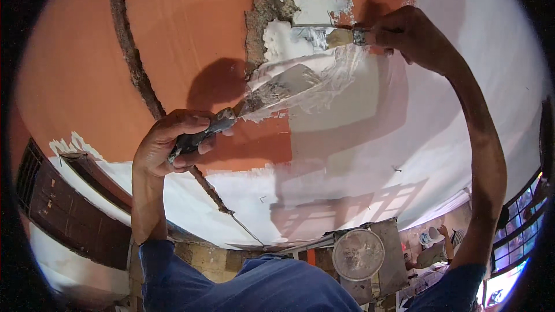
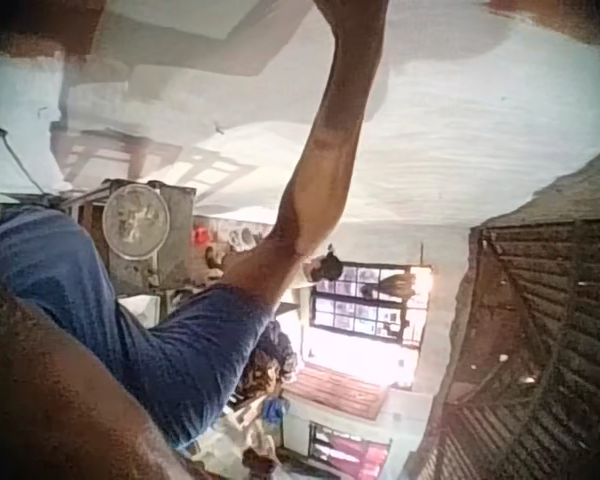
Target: The person scoops plaster from a container lid using putty knives and spreads the plaster onto the wall.
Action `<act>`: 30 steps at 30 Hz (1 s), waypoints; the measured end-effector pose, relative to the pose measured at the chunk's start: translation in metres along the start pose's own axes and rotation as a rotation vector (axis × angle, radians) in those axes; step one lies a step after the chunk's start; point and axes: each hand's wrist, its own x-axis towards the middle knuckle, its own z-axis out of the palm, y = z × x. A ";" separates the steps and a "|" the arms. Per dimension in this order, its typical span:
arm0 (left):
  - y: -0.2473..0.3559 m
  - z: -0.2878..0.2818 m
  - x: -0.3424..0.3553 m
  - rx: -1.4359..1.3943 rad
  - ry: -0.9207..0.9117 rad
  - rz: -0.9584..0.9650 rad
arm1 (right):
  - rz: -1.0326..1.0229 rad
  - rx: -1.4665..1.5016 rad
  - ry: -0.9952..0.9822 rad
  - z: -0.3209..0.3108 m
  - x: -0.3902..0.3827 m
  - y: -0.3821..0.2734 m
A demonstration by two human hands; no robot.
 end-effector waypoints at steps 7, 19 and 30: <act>-0.003 0.008 0.002 0.035 0.003 -0.007 | 0.264 0.077 0.048 -0.017 -0.031 0.000; -0.004 0.000 0.002 0.084 0.019 -0.012 | 0.043 -0.025 0.131 -0.018 -0.038 -0.015; -0.011 0.002 0.006 0.030 -0.017 -0.052 | -0.139 -0.291 0.118 -0.008 -0.020 -0.013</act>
